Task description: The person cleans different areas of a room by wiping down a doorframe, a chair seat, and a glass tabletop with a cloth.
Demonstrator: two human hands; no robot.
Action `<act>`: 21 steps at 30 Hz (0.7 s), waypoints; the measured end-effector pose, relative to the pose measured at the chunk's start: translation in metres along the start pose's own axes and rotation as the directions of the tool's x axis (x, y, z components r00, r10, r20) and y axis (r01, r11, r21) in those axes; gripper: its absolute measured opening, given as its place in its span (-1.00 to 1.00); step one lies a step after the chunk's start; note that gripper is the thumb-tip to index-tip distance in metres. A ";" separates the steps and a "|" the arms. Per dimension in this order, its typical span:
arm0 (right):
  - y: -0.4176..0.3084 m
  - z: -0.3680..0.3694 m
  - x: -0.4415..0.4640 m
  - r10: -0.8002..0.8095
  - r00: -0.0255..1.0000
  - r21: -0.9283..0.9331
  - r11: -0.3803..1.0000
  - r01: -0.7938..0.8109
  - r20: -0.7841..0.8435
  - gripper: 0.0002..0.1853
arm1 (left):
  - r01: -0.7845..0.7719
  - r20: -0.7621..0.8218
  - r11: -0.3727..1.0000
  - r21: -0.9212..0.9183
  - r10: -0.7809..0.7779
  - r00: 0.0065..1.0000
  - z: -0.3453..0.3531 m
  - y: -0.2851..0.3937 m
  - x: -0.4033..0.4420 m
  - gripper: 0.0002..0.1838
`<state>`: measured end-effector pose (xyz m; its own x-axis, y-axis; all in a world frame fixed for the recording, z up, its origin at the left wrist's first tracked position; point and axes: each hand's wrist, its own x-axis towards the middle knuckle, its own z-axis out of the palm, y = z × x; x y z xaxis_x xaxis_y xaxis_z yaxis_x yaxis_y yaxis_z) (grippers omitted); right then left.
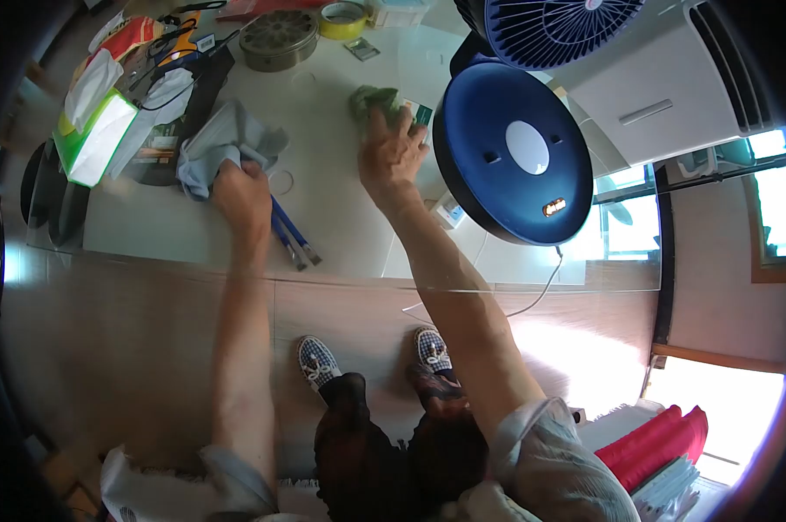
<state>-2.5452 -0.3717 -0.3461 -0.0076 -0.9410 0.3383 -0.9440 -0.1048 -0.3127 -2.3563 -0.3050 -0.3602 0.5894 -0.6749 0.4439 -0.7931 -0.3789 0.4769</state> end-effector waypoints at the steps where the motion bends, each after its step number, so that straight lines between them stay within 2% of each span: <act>1: 0.001 -0.004 -0.009 -0.001 1.000 -0.018 1.000 0.001 0.030 -0.56 | 0.015 0.011 1.000 0.003 -0.015 1.000 0.002 -0.001 0.004 -0.79; 3: 0.007 -0.018 -0.032 0.005 0.996 -0.058 0.998 -0.001 0.085 -0.57 | 0.040 0.034 0.999 0.005 -0.040 0.999 0.004 0.005 0.007 -0.79; 5: 0.013 -0.026 -0.048 -0.083 0.993 -0.076 0.993 0.089 0.082 -0.58 | 0.026 0.008 0.999 -0.027 -0.026 1.000 -0.001 0.003 -0.002 -0.79; 7: 0.014 -0.032 -0.056 -0.139 0.986 -0.051 0.988 0.145 0.097 -0.57 | 0.036 -0.028 0.999 -0.040 -0.037 0.999 -0.002 -0.003 -0.003 -0.79; 8: 0.008 -0.039 -0.050 -0.113 0.985 0.024 0.994 0.111 0.127 -0.56 | 0.063 -0.047 0.997 -0.042 -0.065 0.997 0.002 -0.004 -0.004 -0.79; 9: 0.002 -0.038 -0.042 -0.260 0.963 0.063 0.965 0.256 0.065 -0.56 | 0.095 -0.060 0.994 -0.047 -0.098 0.993 0.005 -0.005 -0.006 -0.79; 11: -0.010 -0.029 -0.018 -0.513 0.856 0.116 0.848 0.517 -0.068 -0.56 | 0.095 -0.085 0.995 -0.038 -0.098 0.992 0.008 -0.007 -0.007 -0.78; 13: -0.051 -0.014 0.013 -0.303 0.951 0.295 0.905 0.305 -0.053 -0.55 | 0.101 -0.104 0.994 -0.030 -0.103 0.989 0.005 -0.003 -0.006 -0.76; 15: -0.083 0.011 0.043 -0.314 0.948 0.242 0.917 0.317 -0.051 -0.59 | 0.085 -0.097 0.996 -0.039 -0.089 0.991 0.008 -0.004 -0.006 -0.76; 18: -0.111 0.036 0.045 -0.369 0.890 0.134 0.929 0.344 0.268 -0.51 | 0.058 -0.064 0.997 -0.046 -0.060 0.996 0.006 -0.004 -0.004 -0.70; 21: -0.106 0.030 0.031 -0.387 0.899 0.167 0.919 0.357 0.205 -0.53 | 0.008 0.043 1.000 -0.024 -0.007 0.999 -0.006 0.011 -0.006 -0.58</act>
<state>-2.4352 -0.3991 -0.3296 0.4259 -0.8715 0.2432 -0.8151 -0.4863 -0.3148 -2.3676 -0.3008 -0.3530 0.5875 -0.6990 0.4076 -0.7846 -0.3689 0.4982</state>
